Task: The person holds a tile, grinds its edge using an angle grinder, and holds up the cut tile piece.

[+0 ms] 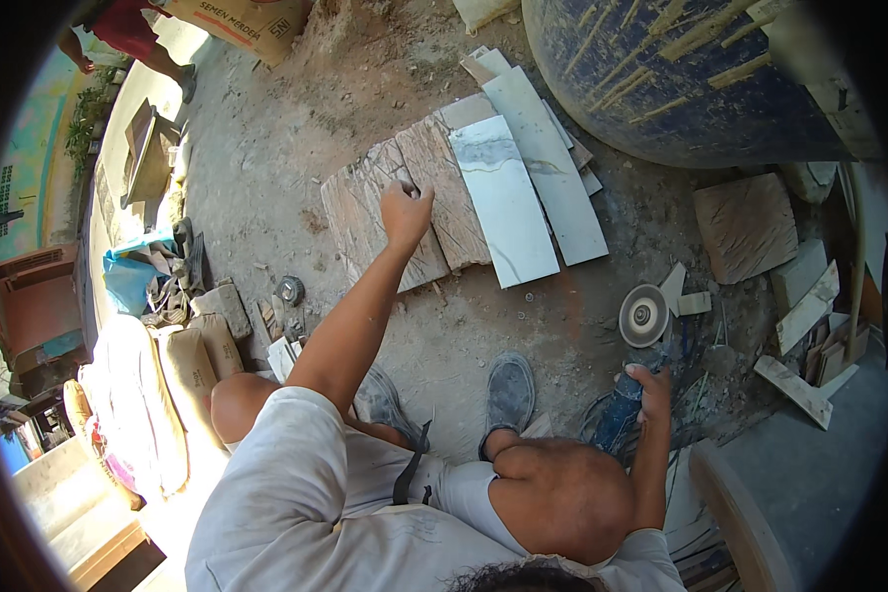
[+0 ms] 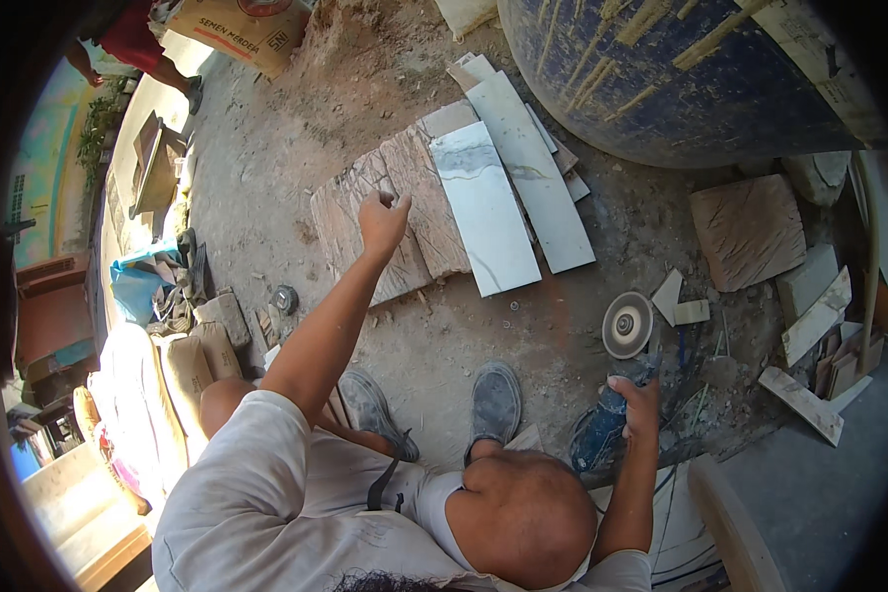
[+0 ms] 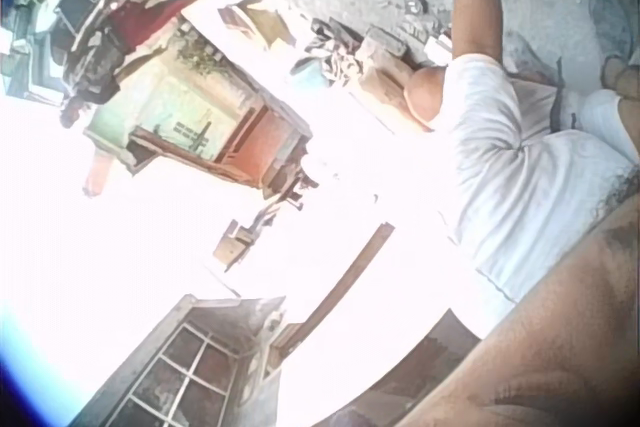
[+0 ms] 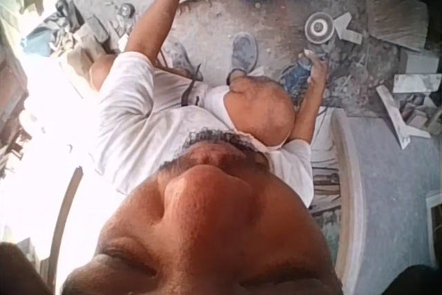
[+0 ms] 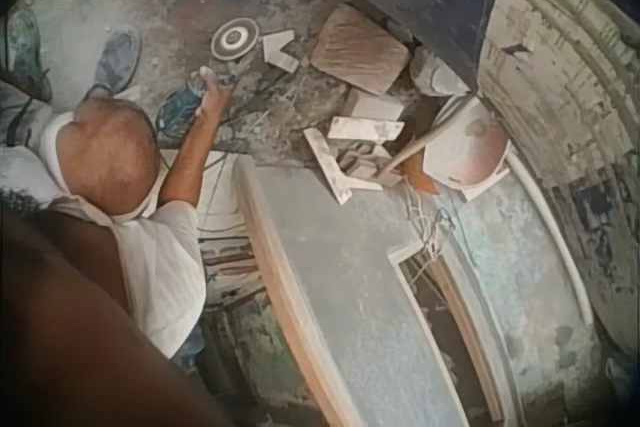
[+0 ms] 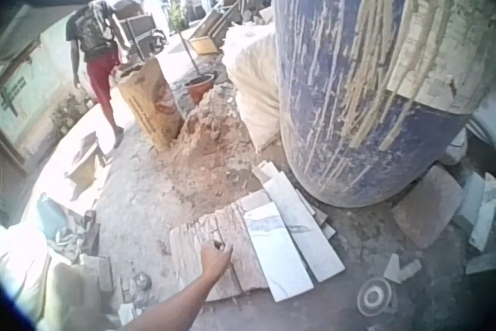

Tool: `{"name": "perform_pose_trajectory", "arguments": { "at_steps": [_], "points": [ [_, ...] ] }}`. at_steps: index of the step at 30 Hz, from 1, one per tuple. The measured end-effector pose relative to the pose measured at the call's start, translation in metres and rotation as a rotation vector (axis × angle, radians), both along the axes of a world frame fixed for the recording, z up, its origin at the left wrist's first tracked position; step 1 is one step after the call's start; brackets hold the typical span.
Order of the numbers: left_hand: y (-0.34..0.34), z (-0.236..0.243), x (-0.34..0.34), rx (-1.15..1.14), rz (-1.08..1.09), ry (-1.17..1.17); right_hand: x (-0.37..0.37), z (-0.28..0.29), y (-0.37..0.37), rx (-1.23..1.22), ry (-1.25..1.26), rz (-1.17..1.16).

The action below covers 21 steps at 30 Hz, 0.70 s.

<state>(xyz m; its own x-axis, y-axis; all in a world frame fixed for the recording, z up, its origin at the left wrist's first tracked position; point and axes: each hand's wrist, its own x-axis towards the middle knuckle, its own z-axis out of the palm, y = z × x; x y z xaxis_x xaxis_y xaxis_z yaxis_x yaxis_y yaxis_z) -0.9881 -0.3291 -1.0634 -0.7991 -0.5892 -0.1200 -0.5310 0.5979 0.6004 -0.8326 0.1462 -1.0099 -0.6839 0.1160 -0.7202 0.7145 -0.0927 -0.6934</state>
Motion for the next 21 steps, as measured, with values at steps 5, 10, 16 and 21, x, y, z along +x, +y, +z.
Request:
{"name": "perform_pose_trajectory", "arguments": {
  "at_steps": [5,10,16,21],
  "points": [
    [0.071,0.003,0.041,0.162,-0.124,0.002,-0.004,-0.004,0.002,-0.049,-0.009,-0.03],
    [0.115,0.016,0.047,0.189,-0.213,0.08,-0.017,0.014,-0.02,-0.206,-0.009,-0.096],
    [0.207,0.059,0.112,0.877,-0.654,-0.411,-0.009,-0.015,-0.018,-0.312,0.054,-0.216],
    [0.273,0.041,0.163,1.35,-0.533,-0.515,-0.006,-0.039,-0.016,-0.412,0.143,-0.185]
  ]
}}
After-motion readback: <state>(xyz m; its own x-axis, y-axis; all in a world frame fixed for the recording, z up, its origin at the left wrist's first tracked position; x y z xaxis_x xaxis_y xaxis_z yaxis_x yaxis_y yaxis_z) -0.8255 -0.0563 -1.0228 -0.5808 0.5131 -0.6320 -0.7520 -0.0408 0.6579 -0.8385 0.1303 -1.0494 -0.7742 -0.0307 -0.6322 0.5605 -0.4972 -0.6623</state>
